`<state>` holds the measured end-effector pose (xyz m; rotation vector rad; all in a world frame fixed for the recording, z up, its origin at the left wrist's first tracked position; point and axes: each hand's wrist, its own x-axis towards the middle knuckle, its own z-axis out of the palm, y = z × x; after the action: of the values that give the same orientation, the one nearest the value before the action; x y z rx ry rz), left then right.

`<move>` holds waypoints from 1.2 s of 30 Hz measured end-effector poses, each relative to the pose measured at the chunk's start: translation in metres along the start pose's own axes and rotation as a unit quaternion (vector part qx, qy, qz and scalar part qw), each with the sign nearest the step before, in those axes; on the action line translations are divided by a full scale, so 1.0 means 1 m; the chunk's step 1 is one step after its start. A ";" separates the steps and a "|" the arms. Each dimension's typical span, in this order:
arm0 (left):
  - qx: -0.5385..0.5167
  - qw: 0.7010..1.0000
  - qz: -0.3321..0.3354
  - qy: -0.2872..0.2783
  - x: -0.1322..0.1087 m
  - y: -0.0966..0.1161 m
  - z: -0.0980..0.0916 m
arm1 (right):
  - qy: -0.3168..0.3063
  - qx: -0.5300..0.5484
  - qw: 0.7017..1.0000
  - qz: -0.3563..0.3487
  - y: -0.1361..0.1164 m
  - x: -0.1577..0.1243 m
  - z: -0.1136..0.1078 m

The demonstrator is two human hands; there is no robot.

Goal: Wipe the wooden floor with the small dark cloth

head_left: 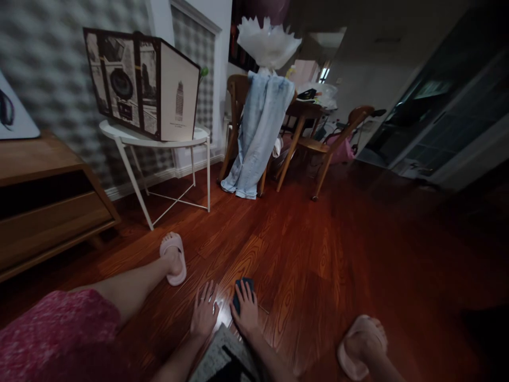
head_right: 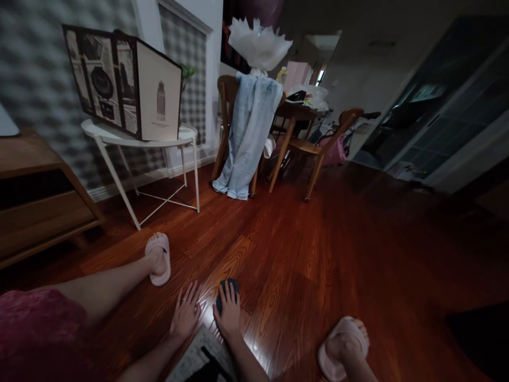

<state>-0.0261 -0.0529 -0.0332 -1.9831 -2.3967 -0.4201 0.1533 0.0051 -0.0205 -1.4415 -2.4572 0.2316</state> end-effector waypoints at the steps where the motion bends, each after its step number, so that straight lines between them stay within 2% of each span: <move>1: 0.003 1.000 -0.001 -0.002 0.000 0.000 0.000 | 0.001 -0.007 1.000 -0.009 0.011 0.004 -0.003; 3: 0.009 1.000 -0.003 -0.005 0.001 0.000 0.000 | -0.002 -0.024 1.000 0.006 0.040 0.013 -0.012; 6: 0.012 1.000 0.001 -0.007 0.001 0.000 -0.001 | 0.000 -0.050 0.994 0.100 0.094 0.021 -0.026; 9: 0.006 1.000 0.002 -0.004 0.001 0.000 -0.003 | 0.029 -0.067 0.977 0.199 0.148 0.014 -0.037; 12: 0.003 1.000 0.000 0.002 0.001 0.001 -0.005 | 0.061 -0.062 0.970 0.226 0.179 -0.003 -0.040; 14: 0.006 1.000 0.002 0.000 0.001 0.002 -0.007 | 0.078 -0.050 0.971 0.218 0.182 -0.011 -0.038; 17: 0.015 1.000 0.004 0.000 0.001 0.003 -0.009 | 0.094 -0.026 0.976 0.193 0.163 -0.016 -0.027; 20: 0.024 1.000 0.004 0.003 0.000 0.003 -0.010 | 0.087 0.003 0.987 0.135 0.124 -0.018 -0.011; 26: 0.024 1.000 0.003 -0.007 0.001 0.002 -0.006 | 0.019 0.049 0.998 -0.034 0.019 -0.018 0.025; 28: 0.024 1.000 0.001 -0.010 0.001 0.002 -0.004 | 0.005 0.059 0.995 -0.078 0.002 -0.006 0.027; 29: 0.026 1.000 0.001 -0.009 0.001 0.002 -0.004 | -0.001 0.059 0.995 -0.086 0.001 0.002 0.025; 31: 0.030 1.000 0.001 -0.003 0.001 0.002 -0.002 | -0.007 0.050 0.997 -0.062 0.017 0.021 0.014; 34: 0.036 0.999 0.001 0.010 0.000 0.002 -0.001 | 0.020 0.015 0.997 0.074 0.076 0.039 -0.010; 36: 0.036 0.999 0.002 0.019 0.000 0.001 0.000 | 0.069 -0.014 0.978 0.195 0.126 0.033 -0.024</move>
<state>-0.0246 -0.0531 -0.0328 -1.9331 -2.3498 -0.3613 0.2498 0.0950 -0.0270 -1.8771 -2.0600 0.1691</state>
